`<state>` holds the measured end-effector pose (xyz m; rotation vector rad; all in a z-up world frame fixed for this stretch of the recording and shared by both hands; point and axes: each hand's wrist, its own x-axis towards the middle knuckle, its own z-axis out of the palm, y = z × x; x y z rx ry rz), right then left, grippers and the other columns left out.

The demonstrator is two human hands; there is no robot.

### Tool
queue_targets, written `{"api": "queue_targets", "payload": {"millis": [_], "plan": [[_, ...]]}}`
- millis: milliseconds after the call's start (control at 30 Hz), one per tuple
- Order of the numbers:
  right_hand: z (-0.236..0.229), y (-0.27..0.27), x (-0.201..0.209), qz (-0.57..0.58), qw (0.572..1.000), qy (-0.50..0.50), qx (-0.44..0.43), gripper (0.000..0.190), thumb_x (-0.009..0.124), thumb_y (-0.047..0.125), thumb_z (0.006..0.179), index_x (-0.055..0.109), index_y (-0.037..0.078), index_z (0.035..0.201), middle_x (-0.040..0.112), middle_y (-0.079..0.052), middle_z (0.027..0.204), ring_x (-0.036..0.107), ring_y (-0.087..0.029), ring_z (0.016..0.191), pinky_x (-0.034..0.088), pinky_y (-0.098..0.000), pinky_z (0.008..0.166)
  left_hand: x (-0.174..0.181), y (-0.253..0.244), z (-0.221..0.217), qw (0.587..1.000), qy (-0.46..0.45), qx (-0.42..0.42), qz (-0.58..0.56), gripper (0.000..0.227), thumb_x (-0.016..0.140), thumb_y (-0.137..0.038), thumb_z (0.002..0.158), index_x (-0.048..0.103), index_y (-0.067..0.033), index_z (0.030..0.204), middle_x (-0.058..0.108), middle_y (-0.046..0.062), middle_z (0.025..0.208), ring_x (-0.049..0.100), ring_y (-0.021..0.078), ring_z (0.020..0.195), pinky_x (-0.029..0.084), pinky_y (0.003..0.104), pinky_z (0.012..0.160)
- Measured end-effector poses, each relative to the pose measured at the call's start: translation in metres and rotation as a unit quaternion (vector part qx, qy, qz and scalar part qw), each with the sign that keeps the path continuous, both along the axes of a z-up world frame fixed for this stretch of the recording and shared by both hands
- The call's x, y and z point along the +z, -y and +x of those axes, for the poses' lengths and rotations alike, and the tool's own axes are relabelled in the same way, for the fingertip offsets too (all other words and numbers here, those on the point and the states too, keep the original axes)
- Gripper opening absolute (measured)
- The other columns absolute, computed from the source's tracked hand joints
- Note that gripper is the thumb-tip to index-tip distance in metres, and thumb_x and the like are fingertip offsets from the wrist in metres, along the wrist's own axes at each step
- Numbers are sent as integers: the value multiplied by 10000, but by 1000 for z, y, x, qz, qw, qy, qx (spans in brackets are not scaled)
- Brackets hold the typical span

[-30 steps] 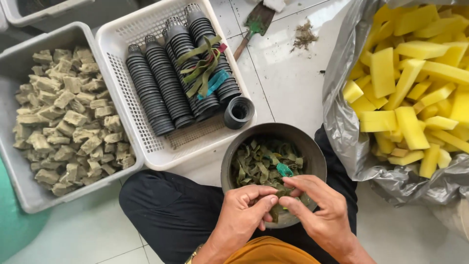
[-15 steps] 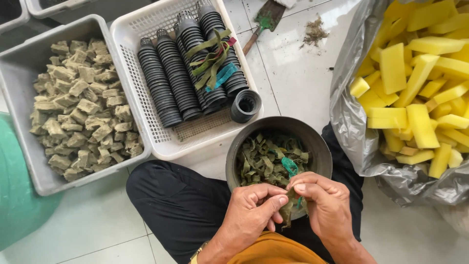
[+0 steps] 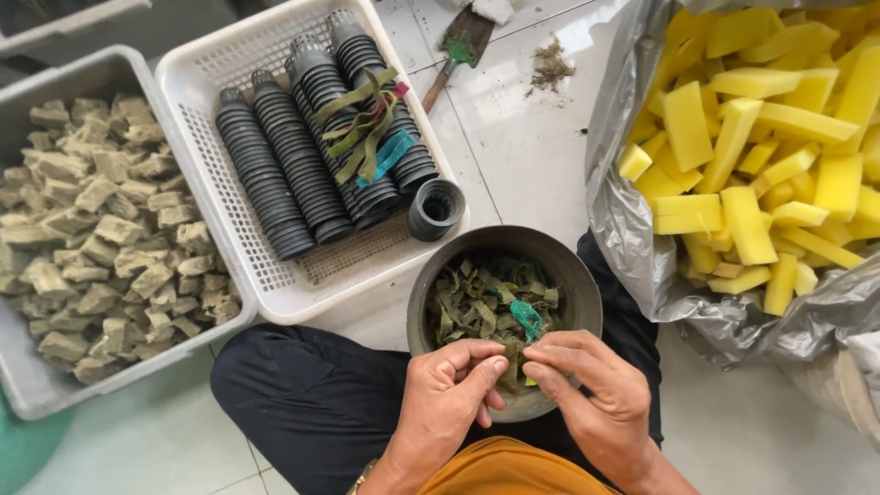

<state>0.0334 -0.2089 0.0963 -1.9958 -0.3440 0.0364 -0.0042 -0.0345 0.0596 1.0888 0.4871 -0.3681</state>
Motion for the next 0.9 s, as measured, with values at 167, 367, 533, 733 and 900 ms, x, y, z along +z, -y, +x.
{"api": "queue_targets", "payload": {"millis": [167, 367, 533, 733, 900], "plan": [[-1, -18, -12, -34, 999, 12, 16, 170, 787, 5, 808, 743, 0, 972, 744, -86, 905, 737, -156, 795, 576, -256, 691, 0, -15, -1, 999, 21, 2, -36, 177, 687, -73, 926, 719, 32, 1064, 736, 49, 805, 686, 73, 619, 516, 211, 460], [-4, -26, -17, -55, 998, -33, 29, 171, 803, 26, 789, 746, 0, 949, 754, -70, 878, 727, -131, 770, 570, -248, 679, -19, -25, -15, 998, 42, 0, -38, 158, 678, -104, 968, 723, 42, 1010, 706, 44, 765, 660, 72, 611, 507, 209, 465], [-8, -24, -19, -43, 993, -101, 41, 135, 796, 45, 799, 756, 1, 920, 771, -52, 844, 717, -108, 747, 565, -239, 675, -19, -33, -22, 993, 104, -13, 47, 117, 701, -87, 947, 739, 22, 964, 670, 20, 757, 603, 48, 601, 478, 197, 478], [0, -6, -37, 29, 976, -216, 12, 69, 723, 33, 869, 766, -10, 901, 754, -73, 811, 682, -112, 740, 553, -244, 690, -16, -37, -30, 990, 119, -13, 74, 111, 701, -70, 932, 755, 26, 940, 678, 14, 727, 597, 39, 586, 492, 200, 487], [-3, -23, -7, -53, 994, -89, 46, 92, 717, 60, 883, 757, 1, 941, 752, -61, 892, 697, -117, 828, 558, -249, 738, -18, -34, -31, 1000, 9, 4, -15, 138, 721, -105, 923, 761, 21, 959, 662, 6, 671, 597, 46, 542, 486, 203, 438]]}}
